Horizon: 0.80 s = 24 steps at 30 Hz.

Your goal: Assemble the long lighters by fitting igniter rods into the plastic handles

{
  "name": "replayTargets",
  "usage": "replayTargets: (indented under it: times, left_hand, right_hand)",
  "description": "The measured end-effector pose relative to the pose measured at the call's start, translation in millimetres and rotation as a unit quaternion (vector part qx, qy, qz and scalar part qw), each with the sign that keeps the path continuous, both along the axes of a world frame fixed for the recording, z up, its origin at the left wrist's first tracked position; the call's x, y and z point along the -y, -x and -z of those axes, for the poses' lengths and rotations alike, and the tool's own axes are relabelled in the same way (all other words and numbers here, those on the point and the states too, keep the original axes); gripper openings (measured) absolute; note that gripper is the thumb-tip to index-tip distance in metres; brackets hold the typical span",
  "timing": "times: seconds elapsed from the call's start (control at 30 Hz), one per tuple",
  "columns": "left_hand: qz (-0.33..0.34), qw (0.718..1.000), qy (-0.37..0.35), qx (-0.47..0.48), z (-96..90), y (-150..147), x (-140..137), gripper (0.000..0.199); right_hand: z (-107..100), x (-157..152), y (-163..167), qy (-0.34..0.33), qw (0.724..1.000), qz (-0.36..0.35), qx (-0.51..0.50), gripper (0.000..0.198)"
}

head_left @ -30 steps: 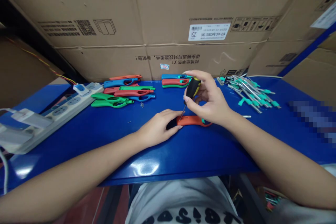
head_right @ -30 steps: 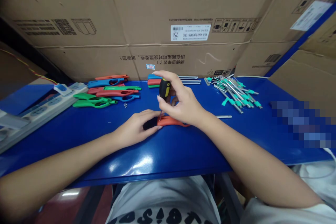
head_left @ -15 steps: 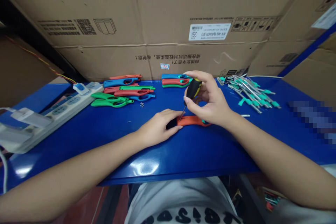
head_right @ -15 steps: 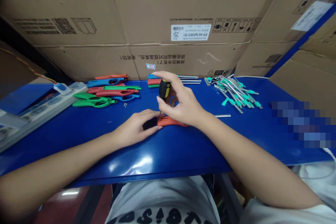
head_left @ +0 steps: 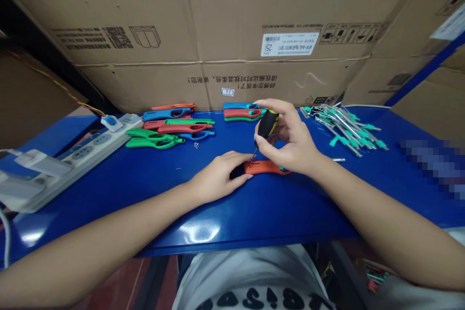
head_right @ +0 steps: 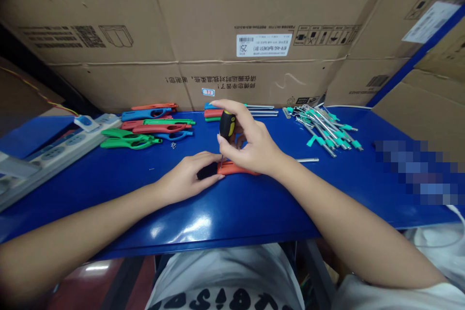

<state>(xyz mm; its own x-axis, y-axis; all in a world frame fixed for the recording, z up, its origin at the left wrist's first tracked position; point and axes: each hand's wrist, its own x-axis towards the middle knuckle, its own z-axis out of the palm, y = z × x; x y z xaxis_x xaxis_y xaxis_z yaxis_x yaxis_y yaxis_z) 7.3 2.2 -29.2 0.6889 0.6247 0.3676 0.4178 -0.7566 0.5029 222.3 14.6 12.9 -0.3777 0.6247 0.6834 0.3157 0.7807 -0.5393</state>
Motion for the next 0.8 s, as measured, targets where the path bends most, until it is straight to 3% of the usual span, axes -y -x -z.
replayTargets:
  times: [0.27,0.43,0.6,0.7,0.8]
  left_hand:
    - [0.005,1.0,0.007,0.001,-1.1,-0.5,0.0,0.036]
    - [-0.003,1.0,0.009,0.0,-1.4,-0.9,0.6,0.027]
    - [-0.014,0.999,0.025,0.017,-0.7,-2.3,0.7,0.017]
    - [-0.014,0.999,0.031,0.023,0.3,-3.2,0.8,0.018]
    - [-0.002,0.999,0.033,0.024,0.5,-4.4,2.4,0.018]
  right_hand:
    - [-0.5,0.7,-0.4,-0.01,1.0,0.004,0.02,0.057]
    - [-4.9,1.3,-1.2,-0.028,0.998,-0.028,0.055,0.064]
    - [-10.7,4.0,-1.2,0.013,0.995,-0.062,0.081,0.067]
    - [-12.7,5.0,-1.8,0.001,0.994,-0.018,0.111,0.069]
    - [-15.4,6.5,-2.4,-0.077,0.984,0.054,0.153,0.069]
